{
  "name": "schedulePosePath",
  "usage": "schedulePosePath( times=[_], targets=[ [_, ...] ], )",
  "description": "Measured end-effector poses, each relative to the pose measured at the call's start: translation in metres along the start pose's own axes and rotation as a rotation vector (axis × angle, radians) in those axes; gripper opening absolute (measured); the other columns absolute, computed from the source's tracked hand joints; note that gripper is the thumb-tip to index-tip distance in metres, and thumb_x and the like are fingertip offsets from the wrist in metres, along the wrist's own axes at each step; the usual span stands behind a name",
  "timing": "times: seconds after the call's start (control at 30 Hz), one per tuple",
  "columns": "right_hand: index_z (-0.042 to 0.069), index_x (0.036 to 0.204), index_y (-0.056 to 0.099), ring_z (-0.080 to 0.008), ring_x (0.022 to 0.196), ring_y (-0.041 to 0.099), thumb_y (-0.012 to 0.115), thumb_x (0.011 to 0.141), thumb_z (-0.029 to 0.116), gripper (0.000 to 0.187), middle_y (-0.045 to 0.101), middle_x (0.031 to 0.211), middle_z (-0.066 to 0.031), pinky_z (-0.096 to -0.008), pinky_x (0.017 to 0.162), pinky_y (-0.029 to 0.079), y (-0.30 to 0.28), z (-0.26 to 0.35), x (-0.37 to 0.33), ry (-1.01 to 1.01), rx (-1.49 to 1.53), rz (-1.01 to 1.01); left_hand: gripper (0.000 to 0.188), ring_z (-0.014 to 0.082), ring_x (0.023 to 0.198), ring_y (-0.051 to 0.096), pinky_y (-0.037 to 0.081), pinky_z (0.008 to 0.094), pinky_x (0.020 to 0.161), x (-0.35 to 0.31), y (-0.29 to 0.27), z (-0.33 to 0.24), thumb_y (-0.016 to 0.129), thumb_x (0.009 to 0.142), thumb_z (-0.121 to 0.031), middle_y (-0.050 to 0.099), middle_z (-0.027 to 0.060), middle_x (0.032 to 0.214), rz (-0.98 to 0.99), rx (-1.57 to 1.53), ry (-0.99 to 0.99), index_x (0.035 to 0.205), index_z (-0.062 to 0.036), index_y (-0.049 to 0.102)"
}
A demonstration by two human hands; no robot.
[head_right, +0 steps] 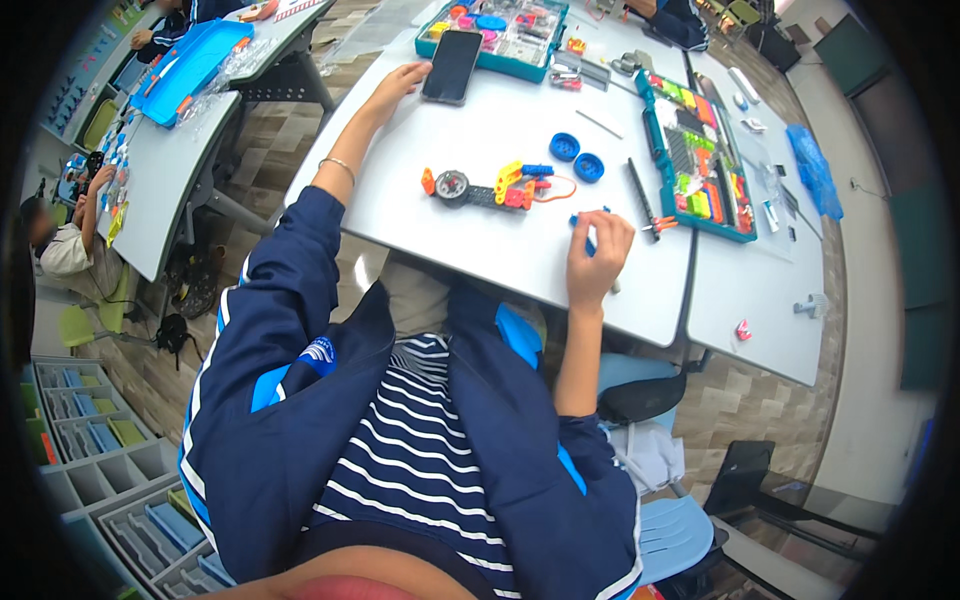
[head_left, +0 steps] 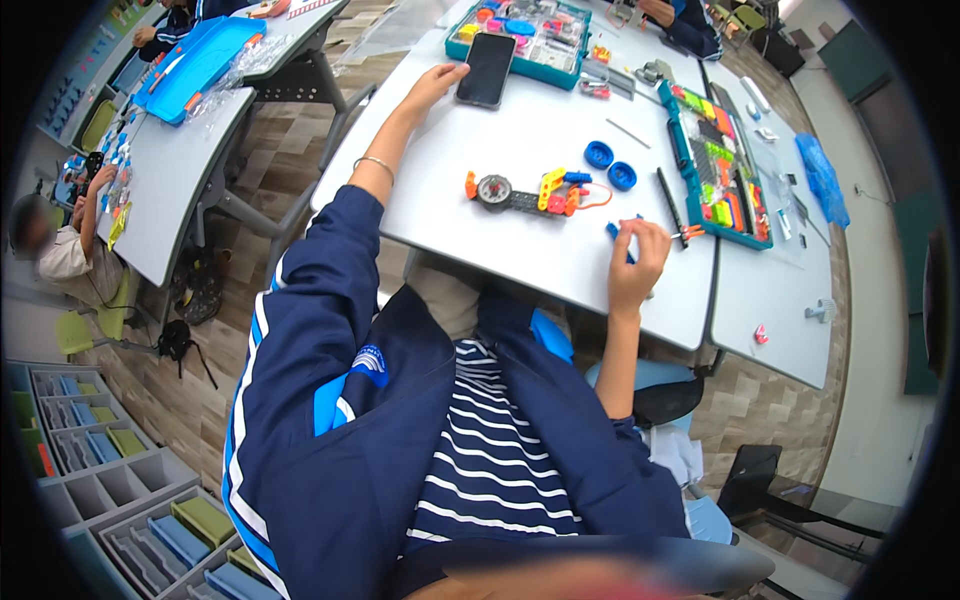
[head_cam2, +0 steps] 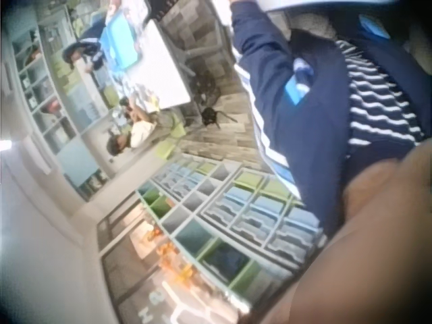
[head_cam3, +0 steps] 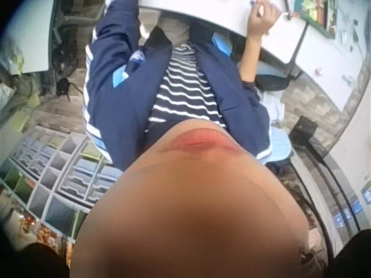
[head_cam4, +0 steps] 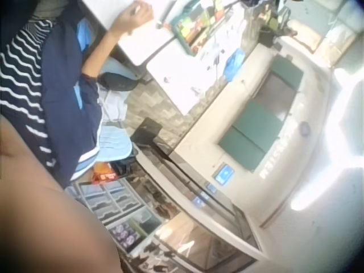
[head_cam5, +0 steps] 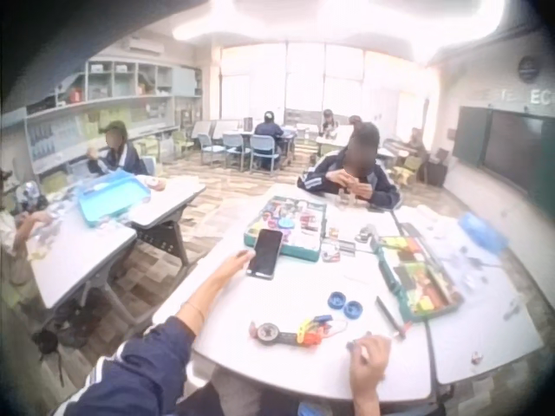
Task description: The person assembles a small toy vehicle by attaching colorful plastic pieces to a black base. They use a blue plastic tool to press components into place and handle a smartphone briefly during the process.
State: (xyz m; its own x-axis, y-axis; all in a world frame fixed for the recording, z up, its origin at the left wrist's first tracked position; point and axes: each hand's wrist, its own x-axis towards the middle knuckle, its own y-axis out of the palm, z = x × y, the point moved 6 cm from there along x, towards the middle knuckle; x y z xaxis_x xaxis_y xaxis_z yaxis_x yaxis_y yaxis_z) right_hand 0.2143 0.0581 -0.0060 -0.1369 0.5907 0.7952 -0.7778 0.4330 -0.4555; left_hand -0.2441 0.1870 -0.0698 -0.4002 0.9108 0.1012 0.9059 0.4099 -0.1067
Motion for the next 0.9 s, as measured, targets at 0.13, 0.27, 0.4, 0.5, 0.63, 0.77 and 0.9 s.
schedulePosePath(
  times=[0.13, 0.27, 0.4, 0.5, 0.63, 0.77, 0.9],
  targets=[
    [0.003, 0.09, 0.07, -0.0302, 0.098, 0.06, 0.069, 0.092, 0.005, 0.004, 0.068, 0.093, -0.0106, -0.0411, 0.09, 0.047, -0.004, -0.003, -0.001, 0.032, 0.011, -0.025, 0.07, 0.022, 0.123, 0.061, 0.046, 0.033, 0.105, 0.034, 0.018, 0.012, 0.086, 0.081, -0.021, 0.065, 0.0159, 0.133, -0.035, 0.117, -0.016, 0.141, 0.002, 0.058],
    [0.003, 0.088, 0.07, -0.0292, 0.098, 0.059, 0.069, 0.091, 0.006, 0.005, 0.068, 0.092, -0.0094, -0.04, 0.089, 0.047, -0.004, -0.008, -0.001, 0.098, 0.05, -0.021, 0.074, 0.0245, 0.127, 0.06, 0.044, 0.0348, 0.109, 0.029, 0.019, 0.007, 0.086, 0.082, -0.023, 0.064, 0.0188, 0.136, 0.037, 0.073, 0.003, 0.144, 0.0024, 0.055],
    [0.003, 0.086, 0.071, -0.0274, 0.097, 0.059, 0.069, 0.091, 0.006, 0.006, 0.068, 0.091, -0.009, -0.0382, 0.086, 0.048, 0.002, -0.012, -0.001, 0.171, 0.095, 0.009, 0.078, 0.0267, 0.132, 0.057, 0.041, 0.0359, 0.112, 0.025, 0.018, 0.0, 0.086, 0.082, -0.025, 0.059, 0.0219, 0.143, 0.052, 0.095, -0.023, 0.147, 0.0032, 0.052],
    [0.003, 0.087, 0.071, -0.0246, 0.096, 0.059, 0.068, 0.093, 0.007, 0.008, 0.069, 0.091, -0.0087, -0.0354, 0.082, 0.049, 0.003, -0.019, -0.002, 0.245, 0.13, 0.025, 0.097, 0.0335, 0.142, 0.047, 0.035, 0.0396, 0.118, 0.018, 0.018, -0.007, 0.086, 0.077, -0.019, 0.049, 0.0268, 0.151, 0.201, 0.022, -0.001, 0.156, 0.0043, 0.035],
    [0.003, 0.088, 0.071, -0.0229, 0.094, 0.059, 0.067, 0.095, 0.008, 0.01, 0.069, 0.091, -0.0078, -0.0336, 0.08, 0.048, 0.001, -0.024, -0.002, 0.271, 0.132, -0.004, 0.11, 0.0338, 0.144, 0.045, 0.033, 0.0399, 0.121, 0.004, 0.012, -0.016, 0.086, 0.07, -0.004, 0.047, 0.0258, 0.153, 0.346, -0.018, -0.024, 0.16, 0.0051, 0.024],
    [0.003, 0.088, 0.071, -0.0209, 0.093, 0.058, 0.067, 0.095, 0.009, 0.01, 0.07, 0.092, -0.007, -0.0329, 0.079, 0.047, 0.003, -0.026, -0.005, 0.299, 0.14, 0.019, 0.105, 0.0288, 0.136, 0.053, 0.039, 0.0378, 0.116, 0.002, 0.013, -0.018, 0.082, 0.07, 0.005, 0.056, 0.0207, 0.145, 0.39, -0.012, -0.055, 0.159, 0.0054, 0.026],
    [0.003, 0.089, 0.072, -0.0201, 0.093, 0.058, 0.066, 0.096, 0.01, 0.011, 0.07, 0.093, -0.0064, -0.0326, 0.079, 0.047, 0.005, -0.03, -0.007, 0.322, 0.148, 0.022, 0.096, 0.0268, 0.133, 0.055, 0.04, 0.037, 0.115, 0.009, 0.01, -0.012, 0.082, 0.073, 0.001, 0.059, 0.0198, 0.142, 0.383, 0.057, -0.047, 0.156, 0.0053, 0.034]
  ],
)
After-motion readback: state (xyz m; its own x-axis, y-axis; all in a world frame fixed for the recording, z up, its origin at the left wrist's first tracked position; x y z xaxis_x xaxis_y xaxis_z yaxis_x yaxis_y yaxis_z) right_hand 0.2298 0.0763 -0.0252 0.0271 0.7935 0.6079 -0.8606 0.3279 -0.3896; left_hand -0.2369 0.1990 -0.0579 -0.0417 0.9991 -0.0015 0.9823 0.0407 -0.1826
